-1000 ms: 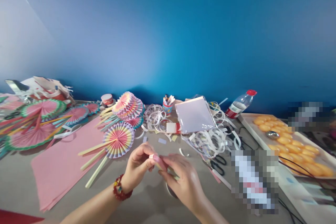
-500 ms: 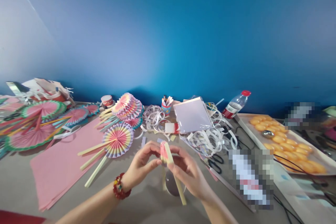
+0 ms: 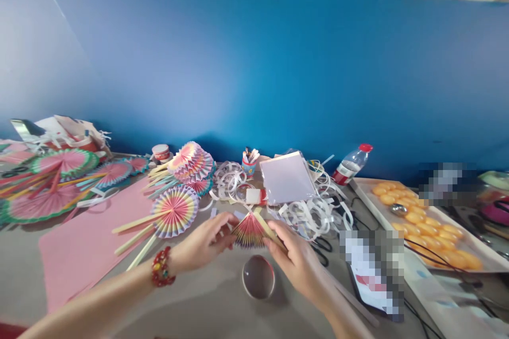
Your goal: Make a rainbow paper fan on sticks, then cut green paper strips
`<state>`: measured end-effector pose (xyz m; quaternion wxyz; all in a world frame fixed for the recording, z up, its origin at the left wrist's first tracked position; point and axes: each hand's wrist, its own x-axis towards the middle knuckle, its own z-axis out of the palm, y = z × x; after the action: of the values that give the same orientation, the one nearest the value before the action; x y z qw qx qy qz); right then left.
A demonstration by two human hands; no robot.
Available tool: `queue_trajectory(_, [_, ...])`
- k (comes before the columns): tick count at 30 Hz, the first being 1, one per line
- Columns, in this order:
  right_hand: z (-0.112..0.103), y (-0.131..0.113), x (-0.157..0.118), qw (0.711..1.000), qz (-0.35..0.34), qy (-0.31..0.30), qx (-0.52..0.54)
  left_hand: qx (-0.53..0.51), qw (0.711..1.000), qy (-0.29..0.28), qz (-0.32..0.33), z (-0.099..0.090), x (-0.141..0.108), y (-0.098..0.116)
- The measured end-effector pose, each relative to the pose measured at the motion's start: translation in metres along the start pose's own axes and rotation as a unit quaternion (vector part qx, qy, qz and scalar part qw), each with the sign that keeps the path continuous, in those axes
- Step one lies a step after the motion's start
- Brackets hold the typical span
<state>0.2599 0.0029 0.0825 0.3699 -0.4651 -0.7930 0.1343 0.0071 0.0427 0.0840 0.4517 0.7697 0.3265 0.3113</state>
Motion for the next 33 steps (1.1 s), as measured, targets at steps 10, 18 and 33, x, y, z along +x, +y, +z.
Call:
queue_trajectory(10, [-0.041,0.028,0.004,0.823,0.193,-0.408,0.346,0.116,0.953,-0.253,0.117,-0.072,0.006,0.038])
queue_trajectory(18, [0.012,0.053,-0.004,0.671,0.219,-0.324,0.630,-0.106,0.954,-0.274,-0.064,-0.053,0.012,0.002])
queue_trajectory(33, [0.037,0.059,-0.004,0.637,0.189,-0.165,0.729,-0.483,0.852,-0.178,-0.095,-0.002,0.018,-0.064])
